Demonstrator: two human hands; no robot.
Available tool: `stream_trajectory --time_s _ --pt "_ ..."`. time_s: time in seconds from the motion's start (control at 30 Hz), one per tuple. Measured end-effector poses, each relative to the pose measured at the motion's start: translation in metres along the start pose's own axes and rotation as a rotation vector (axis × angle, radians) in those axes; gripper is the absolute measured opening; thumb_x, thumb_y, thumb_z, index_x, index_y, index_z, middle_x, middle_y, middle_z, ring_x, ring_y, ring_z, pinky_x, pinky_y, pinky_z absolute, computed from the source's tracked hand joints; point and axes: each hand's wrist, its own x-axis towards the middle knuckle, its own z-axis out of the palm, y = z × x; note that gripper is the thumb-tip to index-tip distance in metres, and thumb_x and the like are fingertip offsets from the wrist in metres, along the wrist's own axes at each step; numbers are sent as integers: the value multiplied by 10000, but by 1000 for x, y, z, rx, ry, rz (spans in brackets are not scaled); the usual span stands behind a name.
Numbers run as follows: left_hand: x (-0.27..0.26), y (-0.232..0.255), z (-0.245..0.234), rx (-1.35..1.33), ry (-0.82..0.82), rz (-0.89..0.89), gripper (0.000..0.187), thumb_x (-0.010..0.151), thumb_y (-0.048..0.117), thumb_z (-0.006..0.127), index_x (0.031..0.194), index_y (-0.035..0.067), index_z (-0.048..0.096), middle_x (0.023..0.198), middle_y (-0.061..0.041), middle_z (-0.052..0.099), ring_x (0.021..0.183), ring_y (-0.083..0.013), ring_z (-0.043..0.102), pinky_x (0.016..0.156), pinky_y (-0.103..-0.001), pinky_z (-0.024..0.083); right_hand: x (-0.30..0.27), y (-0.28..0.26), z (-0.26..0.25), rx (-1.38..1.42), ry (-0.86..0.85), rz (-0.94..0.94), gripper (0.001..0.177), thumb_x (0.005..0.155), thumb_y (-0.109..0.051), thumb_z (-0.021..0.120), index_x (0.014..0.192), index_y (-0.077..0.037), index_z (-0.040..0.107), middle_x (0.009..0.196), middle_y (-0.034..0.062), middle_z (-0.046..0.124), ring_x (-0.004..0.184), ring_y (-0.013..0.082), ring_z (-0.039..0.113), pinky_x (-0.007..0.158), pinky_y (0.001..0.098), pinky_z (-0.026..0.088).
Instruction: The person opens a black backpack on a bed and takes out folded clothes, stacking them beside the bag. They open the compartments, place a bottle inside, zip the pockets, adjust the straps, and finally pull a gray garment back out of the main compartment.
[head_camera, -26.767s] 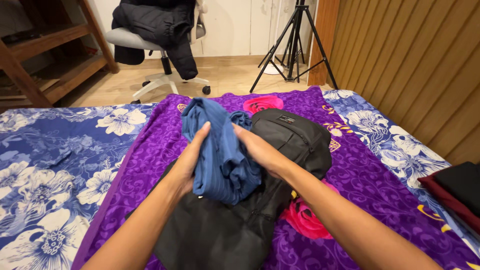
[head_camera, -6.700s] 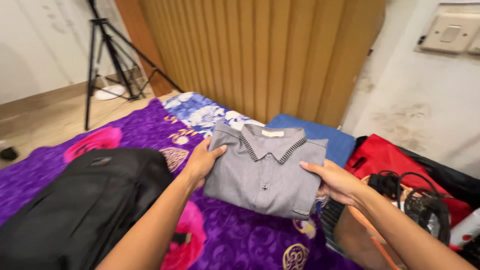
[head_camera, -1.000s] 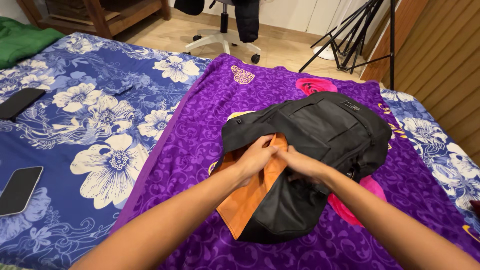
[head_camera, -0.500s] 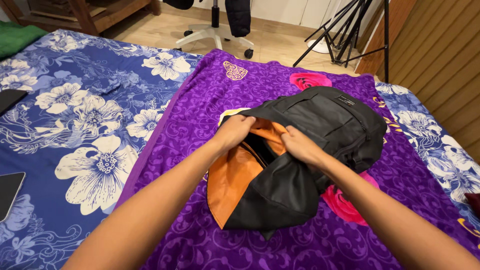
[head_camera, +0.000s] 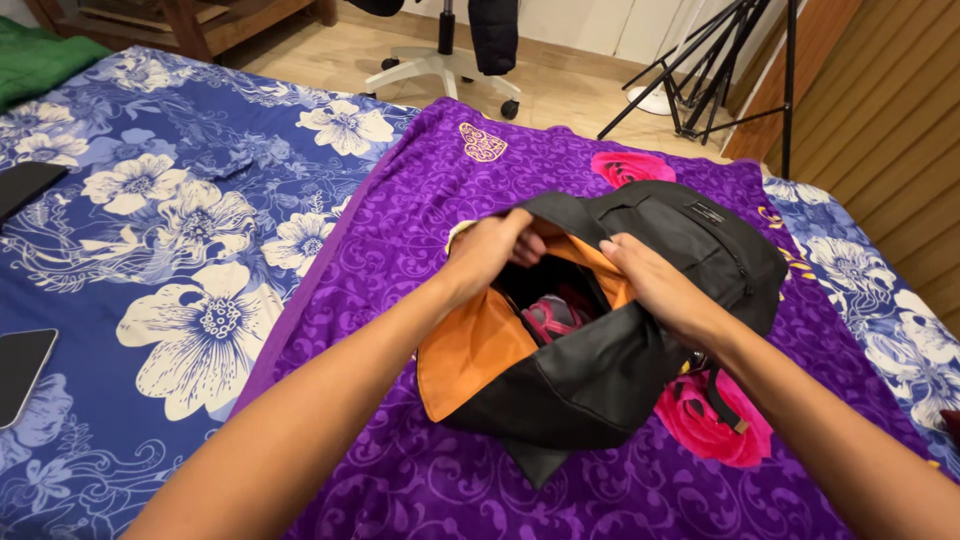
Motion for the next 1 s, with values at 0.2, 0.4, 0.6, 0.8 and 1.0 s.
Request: stream_trajectory --time_s 0.2,0.4,0.6,0.8,1.0 --pt "-17 -18 0 461 -241 -16 427 896 299 499 1135 28 727 1107 -141 743 1020 -268 700 930 -360 529 -16 -8 6 7 -22 45 291 1025 -362 468 1114 -97 549 961 -60 495 940 43 439 863 217 382" --pt "-39 -17 28 726 -134 86 466 868 170 546 1311 69 651 1333 -172 656 1260 -303 600 1031 -394 457 -20 -5 16 -73 -110 -31 292 1042 -345 497 1121 -71 559 909 -28 492 872 71 459 800 242 425" --pt "-37 -5 61 837 -67 -154 469 879 300 653 1289 73 648 1334 -156 625 1241 -295 576 1024 -402 439 -14 6 23 -52 -113 -63 301 1047 -342 482 1137 -68 566 950 -28 554 920 66 500 835 239 441" --pt "0 -47 86 842 -121 -324 364 853 227 654 1162 37 677 1086 -117 646 1000 -255 599 830 -390 469 -3 12 43 -72 19 47 350 1044 -371 482 1138 -51 588 930 11 575 908 94 520 837 268 455" --pt "-2 -69 65 233 -179 -480 264 827 155 655 1036 1 707 838 -78 666 758 -215 622 636 -378 500 7 14 50 -60 99 153 367 1013 -391 487 1155 -69 591 888 21 613 866 108 559 810 279 461"
